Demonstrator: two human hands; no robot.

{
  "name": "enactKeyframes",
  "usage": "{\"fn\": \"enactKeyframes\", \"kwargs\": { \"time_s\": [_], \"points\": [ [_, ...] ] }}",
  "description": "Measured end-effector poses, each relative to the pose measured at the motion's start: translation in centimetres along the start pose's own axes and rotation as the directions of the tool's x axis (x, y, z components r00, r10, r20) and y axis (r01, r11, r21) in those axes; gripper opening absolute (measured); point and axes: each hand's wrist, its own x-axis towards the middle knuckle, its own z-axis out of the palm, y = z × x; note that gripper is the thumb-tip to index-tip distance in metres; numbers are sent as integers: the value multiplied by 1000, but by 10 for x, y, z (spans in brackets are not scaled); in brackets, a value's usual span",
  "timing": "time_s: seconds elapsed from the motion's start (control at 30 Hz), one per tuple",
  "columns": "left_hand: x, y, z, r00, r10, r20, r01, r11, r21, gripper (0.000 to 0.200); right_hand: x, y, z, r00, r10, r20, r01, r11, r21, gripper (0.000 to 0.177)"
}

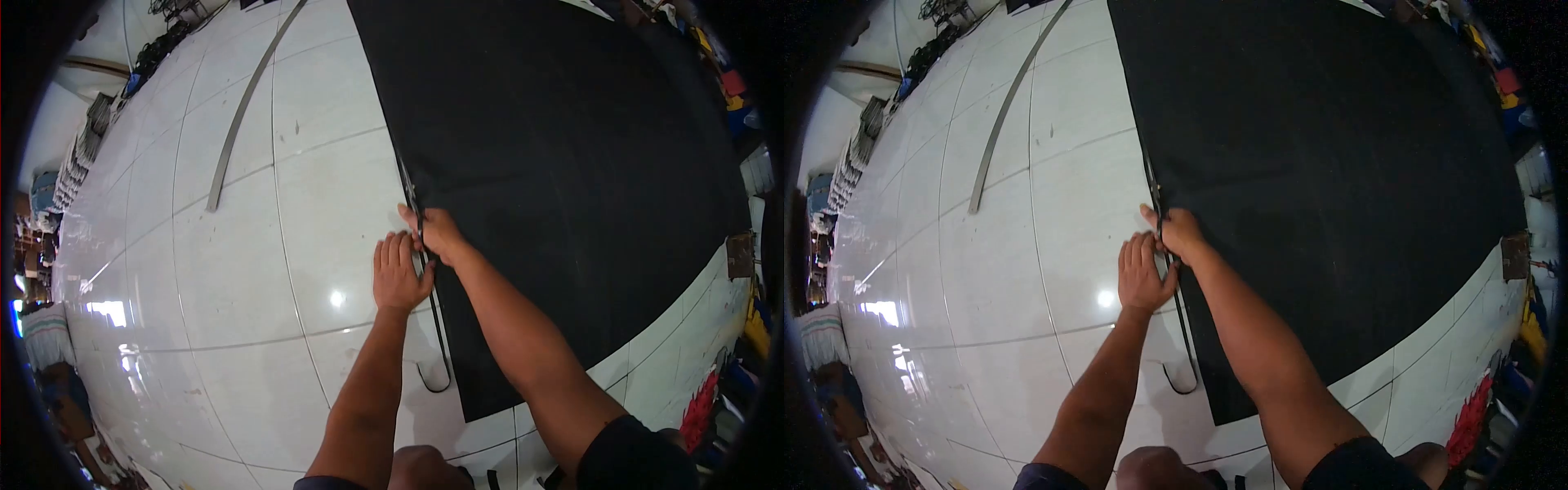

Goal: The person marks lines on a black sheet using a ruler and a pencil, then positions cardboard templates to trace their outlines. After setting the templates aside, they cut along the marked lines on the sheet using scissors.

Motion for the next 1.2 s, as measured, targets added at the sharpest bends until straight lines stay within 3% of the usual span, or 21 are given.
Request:
{"fn": "enactKeyframes", "kwargs": {
  "time_s": [0.27, 0.47, 0.63, 0.8, 0.9, 1.0, 1.1, 1.2],
  "points": [
    [10, 5, -12, 995, -20, 100, 14, 998, 62, 59, -7, -2, 0, 998, 62, -17, -63, 998, -12, 54],
    [9, 4, -10, 991, -53, 125, 42, 995, 85, 41, 1, -1, 2, 994, 91, -63, -90, 996, 13, 50],
    [6, -3, 6, 996, -60, 61, 54, 994, 99, 32, 13, 14, -5, 994, 58, -97, -65, 995, -70, 51],
    [11, 2, 0, 986, -118, 116, 102, 986, 128, 32, -2, -5, 3, 989, 129, -69, -127, 991, 29, 50],
    [7, 0, 2, 988, -116, 106, 102, 987, 127, 32, 2, -3, 4, 984, 152, -88, -150, 988, 22, 49],
    [5, 1, 2, 986, -119, 115, 105, 987, 123, 32, 7, -6, 4, 986, 150, -73, -152, 988, -31, 36],
    [4, 0, 1, 989, -108, 106, 95, 989, 114, 30, 10, -18, 8, 979, 187, -78, -183, 982, 51, 47],
    [5, -2, 6, 990, -92, 103, 79, 990, 119, 31, 16, -17, 9, 981, 173, -85, -173, 985, 11, 39]
  ]
}}
